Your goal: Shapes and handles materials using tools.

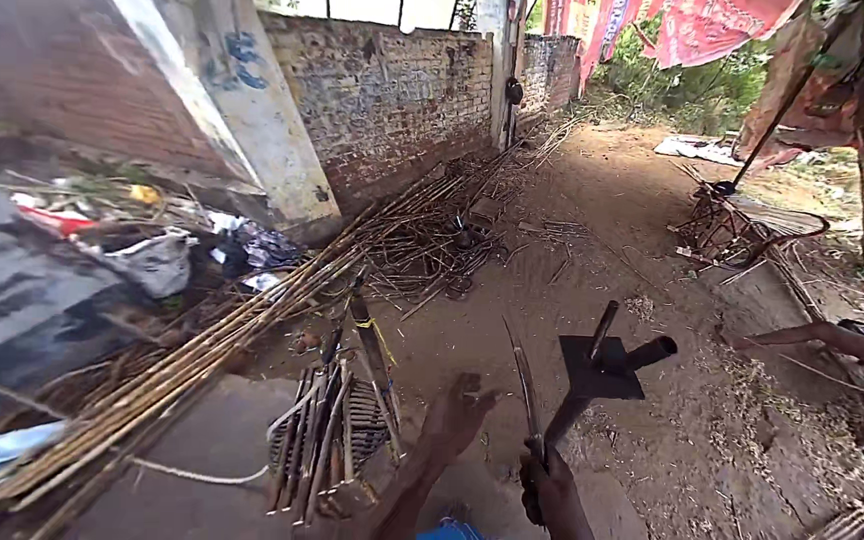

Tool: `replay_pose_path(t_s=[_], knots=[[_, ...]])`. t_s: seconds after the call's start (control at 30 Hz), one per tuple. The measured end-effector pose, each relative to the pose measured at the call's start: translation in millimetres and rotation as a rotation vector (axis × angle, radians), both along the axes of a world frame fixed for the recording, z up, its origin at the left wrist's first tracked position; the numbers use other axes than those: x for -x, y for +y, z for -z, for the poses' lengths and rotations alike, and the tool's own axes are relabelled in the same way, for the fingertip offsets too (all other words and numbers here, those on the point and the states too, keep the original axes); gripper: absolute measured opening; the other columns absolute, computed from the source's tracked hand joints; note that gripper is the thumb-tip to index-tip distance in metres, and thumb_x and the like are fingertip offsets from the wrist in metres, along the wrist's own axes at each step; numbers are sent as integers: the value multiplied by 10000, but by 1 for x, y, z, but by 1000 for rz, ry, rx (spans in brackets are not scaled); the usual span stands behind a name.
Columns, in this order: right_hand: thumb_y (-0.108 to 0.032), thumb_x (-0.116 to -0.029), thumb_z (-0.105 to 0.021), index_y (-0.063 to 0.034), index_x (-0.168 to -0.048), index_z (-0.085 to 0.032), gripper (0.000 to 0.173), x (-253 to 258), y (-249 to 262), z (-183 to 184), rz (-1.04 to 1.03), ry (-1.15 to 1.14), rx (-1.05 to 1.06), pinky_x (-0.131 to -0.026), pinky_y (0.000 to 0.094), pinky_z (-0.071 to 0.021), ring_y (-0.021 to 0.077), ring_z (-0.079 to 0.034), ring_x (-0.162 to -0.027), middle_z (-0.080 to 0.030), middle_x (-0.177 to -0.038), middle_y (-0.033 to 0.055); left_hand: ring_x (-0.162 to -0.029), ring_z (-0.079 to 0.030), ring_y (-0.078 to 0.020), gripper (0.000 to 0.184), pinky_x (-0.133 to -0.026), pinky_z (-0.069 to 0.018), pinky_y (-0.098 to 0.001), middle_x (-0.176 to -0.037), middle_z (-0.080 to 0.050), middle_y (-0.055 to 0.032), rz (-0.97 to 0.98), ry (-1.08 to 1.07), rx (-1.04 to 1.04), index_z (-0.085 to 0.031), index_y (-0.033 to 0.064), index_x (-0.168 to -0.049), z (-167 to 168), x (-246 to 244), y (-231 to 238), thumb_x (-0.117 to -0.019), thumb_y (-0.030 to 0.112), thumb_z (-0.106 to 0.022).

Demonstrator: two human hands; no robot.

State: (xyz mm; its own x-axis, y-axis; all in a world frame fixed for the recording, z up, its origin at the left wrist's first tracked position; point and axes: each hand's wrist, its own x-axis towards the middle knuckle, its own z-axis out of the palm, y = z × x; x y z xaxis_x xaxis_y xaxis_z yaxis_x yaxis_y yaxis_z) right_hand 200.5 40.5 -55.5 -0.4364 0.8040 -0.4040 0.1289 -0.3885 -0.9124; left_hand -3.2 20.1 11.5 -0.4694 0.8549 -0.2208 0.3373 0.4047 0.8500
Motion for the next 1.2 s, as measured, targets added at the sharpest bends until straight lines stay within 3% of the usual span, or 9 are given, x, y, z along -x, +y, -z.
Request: replay_pose_path(t_s=[0.2, 0.3, 0.43, 0.57, 0.67, 0.77, 1.0, 1.1, 1.2], knots=[[-234, -1090, -481, -75, -940, -541, 226, 56, 23, 198, -81, -410, 552, -410, 238, -375, 74, -417, -446, -476, -621, -20, -1156, -677, -315, 485, -1022, -518, -563, -1231, -711, -149, -162, -59, 570, -687, 77, -1279, 161, 106, -102, -965, 447, -662], [-186, -1086, -430, -87, -932, -531, 209, 90, 55, 245, -27, -450, 741, -370, 201, -340, 54, -372, -406, -426, -578, -27, -1168, -668, -349, 463, -1024, -511, -573, -1234, -703, -178, -285, -167, 713, -678, 61, -1275, 218, 157, -132, -985, 420, -640], [-261, -1083, -417, -114, -883, -533, 274, 173, 212, 222, 79, -313, 509, -407, 217, -432, 55, -455, -423, -472, -561, -36, -1172, -663, -392, 488, -972, -536, -606, -1274, -669, -220, -447, -111, 835, -617, 36, -1341, 273, 238, -120, -983, 368, -613], [-763, -1000, -183, -64, -1100, -570, 805, 243, 373, 110, 142, -264, 190, -605, 314, -565, 151, -663, -678, -678, -813, 60, -1174, -634, -475, 604, -917, -551, -646, -1441, -518, -301, -562, 92, 823, -525, 4, -1438, 328, 317, -88, -980, 376, -653], [-676, -1041, -327, -63, -1355, -498, 710, 265, 411, 52, 85, -452, -108, -638, 356, -572, 190, -684, -745, -686, -977, 96, -1224, -597, -503, 606, -919, -547, -654, -1466, -484, -325, -562, 144, 890, -507, -13, -1452, 365, 358, -79, -982, 335, -666], [-395, -1099, -414, -72, -1317, -599, 431, 273, 376, 55, -111, -536, -366, -561, 365, -565, 162, -643, -626, -674, -830, 50, -1225, -607, -474, 497, -923, -556, -629, -1397, -567, -283, -499, 139, 1011, -565, 8, -1401, 396, 384, -81, -970, 236, -662], [-210, -1046, -540, -35, -1264, -677, 312, 263, 180, 159, -867, -604, -144, -689, 394, -597, 193, -694, -744, -733, -960, 95, -1226, -622, -433, 428, -1022, -518, -592, -1368, -587, -291, -510, -19, 812, -609, -31, -1334, 368, 368, -113, -1032, 266, -552], [-308, -1029, -591, -93, -1242, -718, 329, 290, 130, 153, -1153, -519, -407, -929, 410, -579, 186, -715, -994, -743, -1116, 72, -1173, -646, -411, 436, -1034, -504, -569, -1283, -631, -283, -522, -83, 656, -539, -36, -1400, 309, 323, -146, -1091, 246, -417], [-413, -919, -727, -157, -1425, -613, 578, 333, 108, 124, -1306, -469, -836, -1111, 516, -460, 294, -556, -1344, -593, -1447, 116, -1055, -699, -424, 446, -927, -548, -614, -1119, -710, -248, -377, 3, 673, -627, 14, -1327, 226, 275, -164, -1071, 311, -416]])
